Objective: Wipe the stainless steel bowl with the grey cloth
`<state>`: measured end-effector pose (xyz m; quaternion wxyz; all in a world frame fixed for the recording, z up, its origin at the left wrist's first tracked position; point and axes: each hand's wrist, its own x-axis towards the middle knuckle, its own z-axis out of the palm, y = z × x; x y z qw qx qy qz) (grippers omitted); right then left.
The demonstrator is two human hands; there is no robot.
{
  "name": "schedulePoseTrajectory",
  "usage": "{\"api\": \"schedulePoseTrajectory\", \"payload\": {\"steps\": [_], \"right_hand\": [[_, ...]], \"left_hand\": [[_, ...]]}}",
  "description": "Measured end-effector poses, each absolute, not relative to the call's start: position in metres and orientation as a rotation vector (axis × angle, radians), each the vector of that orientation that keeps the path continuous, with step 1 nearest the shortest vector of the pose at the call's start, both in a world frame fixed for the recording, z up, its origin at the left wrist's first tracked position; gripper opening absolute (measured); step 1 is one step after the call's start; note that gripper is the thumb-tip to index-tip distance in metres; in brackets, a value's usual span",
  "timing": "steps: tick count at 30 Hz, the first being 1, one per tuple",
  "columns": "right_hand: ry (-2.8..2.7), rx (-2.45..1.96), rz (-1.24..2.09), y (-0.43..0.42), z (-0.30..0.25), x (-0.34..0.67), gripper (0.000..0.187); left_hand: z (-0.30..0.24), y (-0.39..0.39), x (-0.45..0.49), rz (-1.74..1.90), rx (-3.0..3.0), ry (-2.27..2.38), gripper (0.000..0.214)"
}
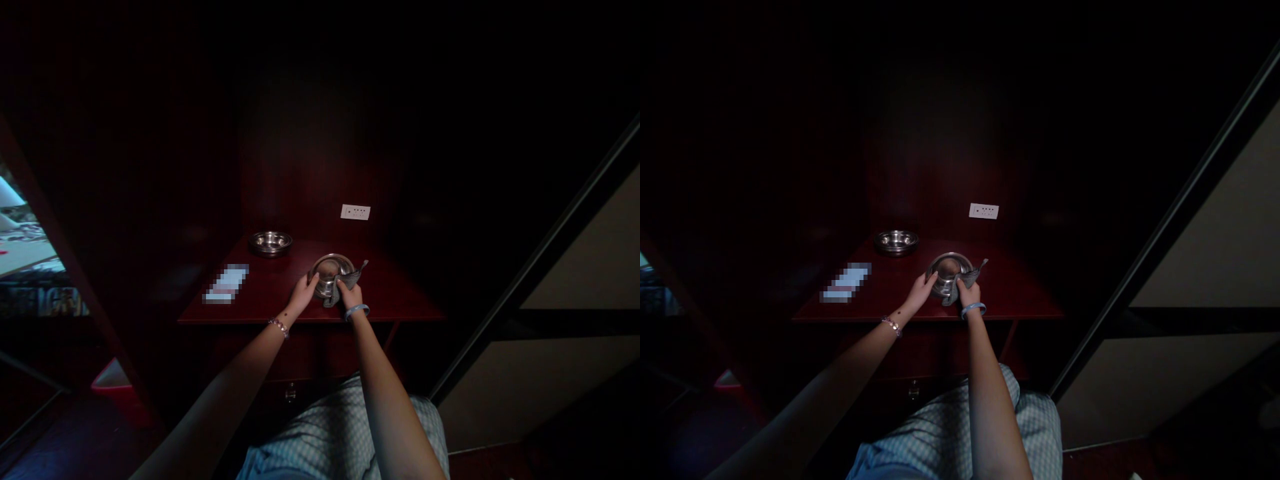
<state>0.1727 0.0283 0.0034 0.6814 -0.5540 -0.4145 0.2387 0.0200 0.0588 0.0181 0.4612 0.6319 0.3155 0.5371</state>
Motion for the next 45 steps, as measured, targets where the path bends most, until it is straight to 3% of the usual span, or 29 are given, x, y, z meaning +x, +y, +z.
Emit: {"api": "schedulePoseTrajectory", "payload": {"steps": [16, 25, 33, 40, 45], "right_hand": [[-0.911, -1.216, 0.553, 0.031, 0.001, 0.174, 0.032], [-0.843, -1.227, 0.532, 0.033, -0.002, 0.178, 0.032], [-0.894, -1.187, 0.555, 0.037, -0.007, 0.179, 0.036], [-0.894, -1.216, 0.529, 0.034, -0.004, 0.177, 0.034], [-0.912, -1.219, 0.508, 0.032, -0.002, 0.176, 0.035]], "left_hand": [[0.026, 0.052, 0.018, 1.342, 1.538, 0.719, 0.038], [0.017, 0.051, 0.018, 1.246, 1.736, 0.674, 0.066], [0.008, 0.057, 0.02, 1.184, 1.835, 0.683, 0.044], [0.017, 0.056, 0.019, 1.293, 1.658, 0.69, 0.052], [0.018, 0.058, 0.021, 1.366, 1.594, 0.671, 0.042]]}}
